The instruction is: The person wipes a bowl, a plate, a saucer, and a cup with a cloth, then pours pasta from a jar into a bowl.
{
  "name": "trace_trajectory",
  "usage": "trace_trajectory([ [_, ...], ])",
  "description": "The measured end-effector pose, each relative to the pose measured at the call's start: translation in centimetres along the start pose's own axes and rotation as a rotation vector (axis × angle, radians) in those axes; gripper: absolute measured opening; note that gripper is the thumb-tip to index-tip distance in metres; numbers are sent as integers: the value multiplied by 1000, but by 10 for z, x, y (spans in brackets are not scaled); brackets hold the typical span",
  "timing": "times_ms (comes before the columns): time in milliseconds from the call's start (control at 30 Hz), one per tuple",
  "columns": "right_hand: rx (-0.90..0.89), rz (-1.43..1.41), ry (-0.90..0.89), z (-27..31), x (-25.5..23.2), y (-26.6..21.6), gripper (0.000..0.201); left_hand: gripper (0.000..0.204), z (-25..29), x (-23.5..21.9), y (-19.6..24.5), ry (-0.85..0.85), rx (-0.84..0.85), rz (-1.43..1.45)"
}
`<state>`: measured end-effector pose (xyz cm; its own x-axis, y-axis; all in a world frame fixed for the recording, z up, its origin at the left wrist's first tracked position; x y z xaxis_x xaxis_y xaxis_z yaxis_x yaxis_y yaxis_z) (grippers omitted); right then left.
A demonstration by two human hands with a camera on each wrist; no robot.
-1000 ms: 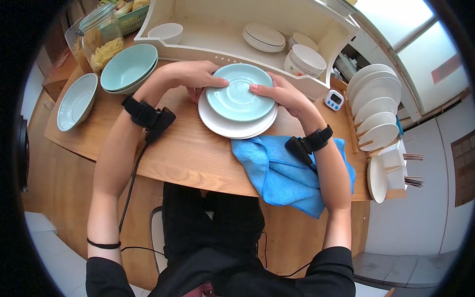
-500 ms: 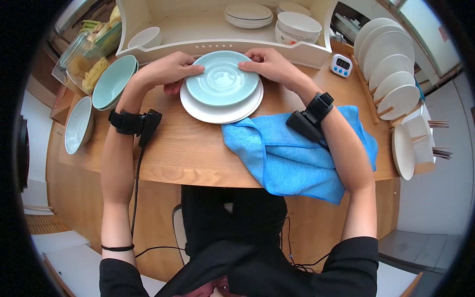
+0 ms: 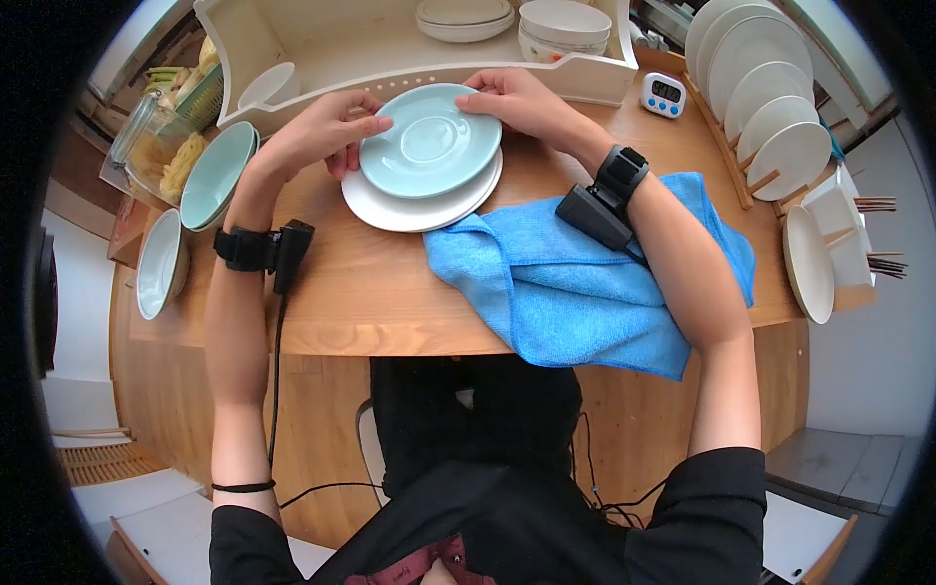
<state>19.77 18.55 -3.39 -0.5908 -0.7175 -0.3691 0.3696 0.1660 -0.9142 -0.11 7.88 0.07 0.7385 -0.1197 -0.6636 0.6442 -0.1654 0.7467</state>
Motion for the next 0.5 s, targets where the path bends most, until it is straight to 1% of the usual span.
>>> trace_trajectory([
  [33,-51,-35,23,-3,0,-2,30,45,-1,-2,1,5,7,-4],
  [100,-58,-76,39,-5,-7,1,30,48,-1,-1,-1,39,9,-41],
  [167,-60,-133,45,1,-3,-2,31,48,1,1,4,18,18,-11],
  [233,-58,-260,95,7,-3,-9,34,48,2,0,11,2,30,4],
  [300,-75,-280,108,8,-5,-14,34,40,3,0,13,64,-23,243],
  [333,-77,-300,120,8,-5,-12,34,40,2,1,12,63,-23,242],
  [367,-76,-304,119,8,-6,-10,34,37,1,1,9,73,-16,313],
  [400,-82,-291,92,7,-5,-9,35,35,1,2,5,81,-10,381],
  [433,-92,-278,66,6,-5,-10,36,35,1,2,1,77,-12,374],
  [467,-101,-282,71,4,-8,-9,36,33,-1,0,0,102,13,427],
  [500,-87,-388,-22,2,-9,-6,38,30,-4,-5,-1,127,43,478],
])
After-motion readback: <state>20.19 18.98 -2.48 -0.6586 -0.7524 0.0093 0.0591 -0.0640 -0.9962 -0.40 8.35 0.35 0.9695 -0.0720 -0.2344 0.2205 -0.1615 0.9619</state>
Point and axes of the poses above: each hand's wrist, its own z-axis away from the middle knuckle, its own x-axis out of the palm, y = z × x, the point moved 5 cm from there along -z, towards the middle knuckle, and after that the axes turned 13 degrees about x, right-handed, at the moved point
